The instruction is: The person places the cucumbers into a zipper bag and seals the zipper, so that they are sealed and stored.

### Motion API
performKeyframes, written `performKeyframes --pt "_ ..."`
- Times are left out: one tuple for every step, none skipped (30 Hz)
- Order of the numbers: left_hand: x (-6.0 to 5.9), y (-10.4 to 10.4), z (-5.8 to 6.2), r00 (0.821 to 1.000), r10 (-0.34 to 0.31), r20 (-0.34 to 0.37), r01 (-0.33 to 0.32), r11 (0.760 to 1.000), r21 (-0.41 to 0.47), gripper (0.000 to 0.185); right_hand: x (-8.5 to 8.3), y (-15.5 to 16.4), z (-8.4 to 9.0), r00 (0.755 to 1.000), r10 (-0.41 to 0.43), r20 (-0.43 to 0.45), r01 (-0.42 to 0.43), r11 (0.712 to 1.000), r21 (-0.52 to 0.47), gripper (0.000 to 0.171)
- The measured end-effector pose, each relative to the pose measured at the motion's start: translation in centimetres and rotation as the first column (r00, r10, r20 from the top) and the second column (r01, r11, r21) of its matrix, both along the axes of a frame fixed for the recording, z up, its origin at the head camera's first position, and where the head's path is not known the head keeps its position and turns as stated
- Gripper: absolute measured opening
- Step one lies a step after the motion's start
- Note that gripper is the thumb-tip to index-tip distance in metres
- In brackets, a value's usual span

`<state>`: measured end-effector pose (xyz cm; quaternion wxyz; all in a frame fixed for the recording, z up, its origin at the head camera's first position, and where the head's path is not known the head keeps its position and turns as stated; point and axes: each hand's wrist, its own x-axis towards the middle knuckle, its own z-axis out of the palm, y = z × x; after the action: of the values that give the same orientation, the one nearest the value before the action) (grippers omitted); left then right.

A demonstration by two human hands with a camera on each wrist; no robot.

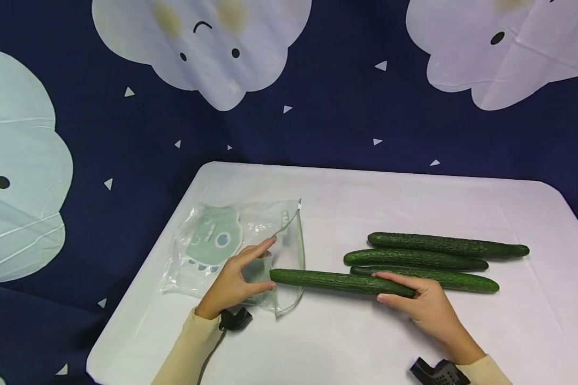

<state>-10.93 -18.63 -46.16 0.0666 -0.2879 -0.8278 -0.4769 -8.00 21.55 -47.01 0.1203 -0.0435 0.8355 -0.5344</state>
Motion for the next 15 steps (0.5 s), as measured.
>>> performKeyframes --pt "-0.2 -0.1 -0.3 1.000 0.002 0.002 -0.002 1.000 -0.004 0.088 -0.2 -0.5 0.0 1.000 0.006 -0.009 -0.006 1.000 -0.003 0.052" --pt "-0.3 -0.2 -0.6 1.000 0.005 0.006 -0.005 1.000 -0.009 0.088 -0.4 -0.9 0.0 1.000 0.012 -0.014 -0.012 1.000 -0.002 0.052" --pt "-0.4 -0.3 -0.8 1.000 0.007 0.008 -0.007 1.000 -0.015 0.088 -0.6 -1.3 0.0 1.000 0.014 -0.019 -0.014 1.000 -0.005 0.052" --pt "-0.5 -0.3 -1.0 1.000 0.007 0.010 -0.007 1.000 -0.016 0.087 -0.8 -1.6 0.0 1.000 0.015 -0.020 -0.015 1.000 -0.006 0.051" --pt "-0.6 -0.4 -1.1 1.000 0.004 0.015 -0.004 1.000 -0.016 0.087 -0.9 -1.9 0.1 1.000 0.018 -0.023 -0.019 1.000 -0.006 0.052" --pt "-0.7 -0.5 -1.2 1.000 0.003 0.016 -0.003 1.000 -0.018 0.087 -1.1 -2.1 0.1 1.000 0.018 -0.020 -0.018 1.000 -0.003 0.052" --pt "-0.7 -0.5 -1.1 1.000 0.003 0.019 -0.002 1.000 -0.018 0.087 -1.2 -2.3 0.1 1.000 0.020 -0.022 -0.020 1.000 0.002 0.052" --pt "-0.7 -0.6 -1.1 1.000 0.006 0.022 -0.005 1.000 -0.018 0.087 -1.3 -2.4 0.1 1.000 0.018 -0.015 -0.018 1.000 0.005 0.052" --pt "-0.7 -0.6 -1.0 1.000 0.009 0.025 -0.009 1.000 -0.016 0.088 -1.4 -2.4 0.1 1.000 0.016 -0.007 -0.016 1.000 0.007 0.053" --pt "-0.7 -0.7 -0.8 0.999 0.016 0.029 -0.016 1.000 -0.013 0.088 -1.4 -2.5 0.0 1.000 0.015 -0.001 -0.015 1.000 0.009 0.053" --pt "-0.6 -0.7 -0.5 0.999 0.025 0.034 -0.024 1.000 -0.008 0.089 -1.5 -2.6 -0.1 1.000 0.014 0.003 -0.014 1.000 0.008 0.053" --pt "-0.5 -0.7 -0.2 0.999 0.032 0.038 -0.032 0.999 0.001 0.089 -1.6 -2.6 -0.2 1.000 0.013 0.005 -0.013 1.000 0.006 0.053" --pt "-0.4 -0.7 0.2 0.998 0.037 0.042 -0.038 0.999 0.013 0.089 -1.7 -2.7 -0.4 1.000 0.014 0.007 -0.014 1.000 0.005 0.052" --pt "-0.2 -0.6 0.6 0.998 0.040 0.043 -0.041 0.999 0.023 0.089 -1.8 -2.8 -0.5 1.000 0.015 0.008 -0.015 1.000 0.000 0.052" --pt "0.0 -0.6 1.1 0.998 0.038 0.044 -0.040 0.999 0.033 0.089 -1.9 -2.9 -0.6 1.000 0.015 0.010 -0.015 1.000 -0.004 0.052"
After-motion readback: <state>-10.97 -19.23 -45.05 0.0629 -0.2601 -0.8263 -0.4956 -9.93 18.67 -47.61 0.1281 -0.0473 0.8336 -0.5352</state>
